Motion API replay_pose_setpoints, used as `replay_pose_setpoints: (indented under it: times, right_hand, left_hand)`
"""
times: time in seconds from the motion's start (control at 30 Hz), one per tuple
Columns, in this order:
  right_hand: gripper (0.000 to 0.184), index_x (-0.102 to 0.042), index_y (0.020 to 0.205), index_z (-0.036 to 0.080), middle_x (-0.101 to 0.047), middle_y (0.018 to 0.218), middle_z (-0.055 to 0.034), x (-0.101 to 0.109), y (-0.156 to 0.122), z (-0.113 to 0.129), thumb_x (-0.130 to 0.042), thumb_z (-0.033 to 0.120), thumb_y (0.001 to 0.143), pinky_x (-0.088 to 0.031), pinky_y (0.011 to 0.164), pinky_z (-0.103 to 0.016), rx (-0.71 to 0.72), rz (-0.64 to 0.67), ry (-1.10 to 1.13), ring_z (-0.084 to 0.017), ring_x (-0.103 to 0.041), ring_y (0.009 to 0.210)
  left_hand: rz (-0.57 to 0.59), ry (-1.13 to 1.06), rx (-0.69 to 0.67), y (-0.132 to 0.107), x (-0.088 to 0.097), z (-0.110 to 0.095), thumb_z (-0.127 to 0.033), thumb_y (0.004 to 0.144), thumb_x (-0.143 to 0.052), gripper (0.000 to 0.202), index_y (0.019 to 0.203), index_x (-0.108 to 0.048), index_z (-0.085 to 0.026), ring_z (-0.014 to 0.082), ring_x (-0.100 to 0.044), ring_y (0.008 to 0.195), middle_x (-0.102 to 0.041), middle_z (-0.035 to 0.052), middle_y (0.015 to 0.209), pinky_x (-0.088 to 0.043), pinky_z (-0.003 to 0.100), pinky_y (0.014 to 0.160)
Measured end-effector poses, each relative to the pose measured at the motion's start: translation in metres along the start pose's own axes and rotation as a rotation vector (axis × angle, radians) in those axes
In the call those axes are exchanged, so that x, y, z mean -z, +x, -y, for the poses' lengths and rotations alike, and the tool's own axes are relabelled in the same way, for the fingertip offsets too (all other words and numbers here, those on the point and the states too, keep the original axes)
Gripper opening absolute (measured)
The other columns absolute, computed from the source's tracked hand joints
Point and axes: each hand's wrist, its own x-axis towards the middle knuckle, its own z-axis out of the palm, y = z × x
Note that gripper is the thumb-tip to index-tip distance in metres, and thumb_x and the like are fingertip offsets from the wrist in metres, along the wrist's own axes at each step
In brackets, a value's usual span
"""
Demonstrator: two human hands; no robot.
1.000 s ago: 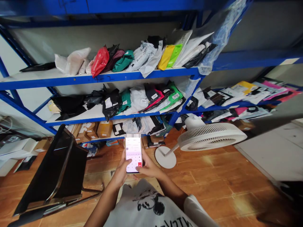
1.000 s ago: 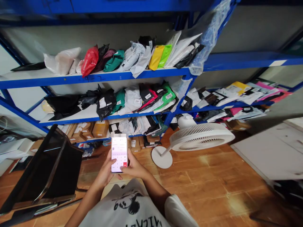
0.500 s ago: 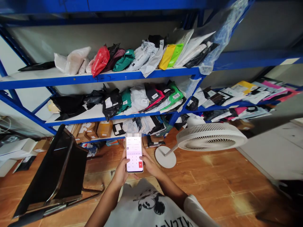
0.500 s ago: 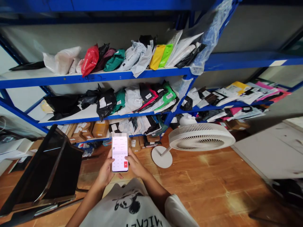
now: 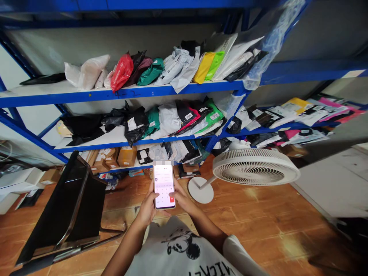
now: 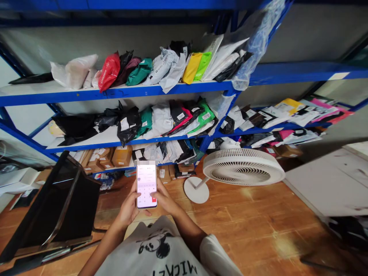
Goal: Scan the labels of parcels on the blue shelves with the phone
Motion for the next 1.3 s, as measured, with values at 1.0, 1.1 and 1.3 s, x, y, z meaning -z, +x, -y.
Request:
replay_pose_setpoints:
  times: [1.0, 1.1, 1.3]
  right_hand:
    - [0.036, -0.058, 0.112, 0.023, -0.067, 0.108, -0.003, -0.013, 0.02, -0.003, -0.064, 0.031, 0.078, -0.046, 0.083, -0.033, -0.062, -0.081, 0.071, -0.021, -0.061, 0.096]
    - [0.057, -0.056, 0.116, 0.023, -0.067, 0.109, -0.0021, -0.016, 0.021, -0.005, -0.079, 0.024, 0.063, -0.046, 0.084, -0.033, -0.053, -0.035, 0.089, -0.022, -0.06, 0.098]
    - [0.045, -0.061, 0.11, 0.022, -0.069, 0.104, -0.0017, -0.023, 0.029, -0.019, -0.075, 0.03, 0.069, -0.047, 0.08, -0.031, -0.08, -0.062, 0.197, -0.021, -0.062, 0.093]
  left_hand:
    - [0.265, -0.154, 0.044, 0.007, 0.033, -0.011, -0.011, 0.063, -0.05, 0.109, 0.147, 0.01, -0.044, 0.0268, -0.061, 0.108, -0.037, 0.0029, 0.151, -0.058, 0.038, 0.076]
    - [0.289, -0.191, 0.039, 0.006, 0.039, -0.013, -0.012, 0.067, -0.048, 0.104, 0.147, 0.009, -0.045, 0.0271, -0.059, 0.113, -0.041, 0.0014, 0.149, -0.056, 0.043, 0.084]
    - [0.238, -0.221, 0.044, 0.011, 0.052, -0.011, -0.032, 0.081, -0.054, 0.086, 0.15, -0.003, -0.042, 0.0315, -0.057, 0.117, -0.04, 0.0055, 0.149, -0.051, 0.052, 0.091]
